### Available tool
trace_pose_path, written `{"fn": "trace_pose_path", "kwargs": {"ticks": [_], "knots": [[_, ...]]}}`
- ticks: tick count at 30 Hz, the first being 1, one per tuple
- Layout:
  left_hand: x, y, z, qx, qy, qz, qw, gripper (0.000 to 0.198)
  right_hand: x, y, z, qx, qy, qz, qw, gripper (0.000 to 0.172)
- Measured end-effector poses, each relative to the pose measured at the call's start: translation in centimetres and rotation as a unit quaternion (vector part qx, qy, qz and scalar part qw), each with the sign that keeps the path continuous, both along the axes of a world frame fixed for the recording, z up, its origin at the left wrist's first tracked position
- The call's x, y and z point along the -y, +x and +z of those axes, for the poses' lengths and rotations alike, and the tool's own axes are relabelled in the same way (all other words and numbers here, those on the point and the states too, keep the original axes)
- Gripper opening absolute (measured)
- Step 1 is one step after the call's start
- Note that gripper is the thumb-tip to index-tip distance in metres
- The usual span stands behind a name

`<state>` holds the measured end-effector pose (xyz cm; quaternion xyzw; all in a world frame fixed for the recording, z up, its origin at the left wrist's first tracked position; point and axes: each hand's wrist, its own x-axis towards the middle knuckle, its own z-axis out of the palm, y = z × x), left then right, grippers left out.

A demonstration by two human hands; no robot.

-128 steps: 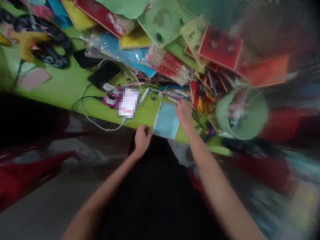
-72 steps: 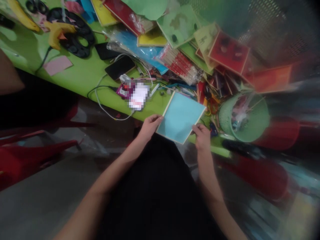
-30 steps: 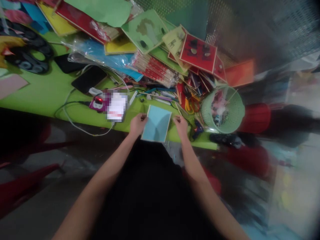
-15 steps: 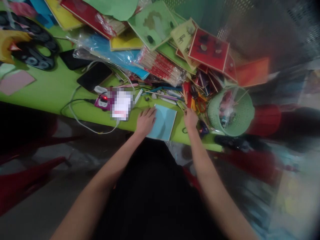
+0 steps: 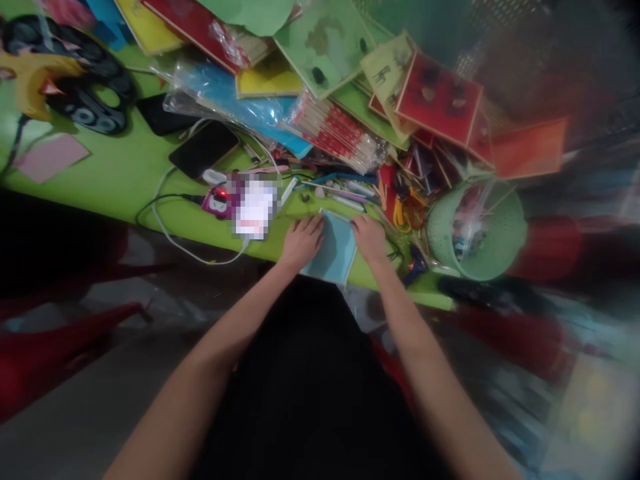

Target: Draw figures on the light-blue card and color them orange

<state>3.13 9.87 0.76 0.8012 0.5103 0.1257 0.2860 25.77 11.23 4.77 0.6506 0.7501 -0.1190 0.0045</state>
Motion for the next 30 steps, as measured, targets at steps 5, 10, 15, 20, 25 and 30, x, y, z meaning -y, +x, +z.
{"fn": "trace_pose_path", "kwargs": {"ticks": [5,10,15,20,25,30], "knots": [[-0.4,-0.1,-0.2,-0.017,0.012,-0.009,1.000,0.052,-0.9,-0.6,-0.6,0.012,-0.003,0.019,1.000,0.026],[-0.6,-0.1,-0.3,-0.024,0.018,-0.013,0.999,0.052,-1.1,-0.7,-1.1,0.024,-0.013,0.016,0.999,0.028],[-0.9,0.0,-0.2,-0.032,0.024,-0.014,0.999,0.052,-1.3,-0.9,-1.0,0.019,-0.018,0.021,0.999,0.030],[-1.5,0.4,0.1,-0.043,0.029,-0.022,0.998,0.053,-1.6,-0.9,-1.0,0.014,0.000,0.033,0.999,0.030],[-2.3,1.2,0.3,-0.057,0.032,-0.030,0.997,0.055,-1.7,-0.9,-1.3,-0.015,0.016,0.029,0.999,0.032],[-2.4,1.5,0.2,-0.066,0.031,-0.031,0.997,0.053,-1.4,-0.2,-1.5,-0.055,-0.003,-0.021,0.998,0.026]]}}
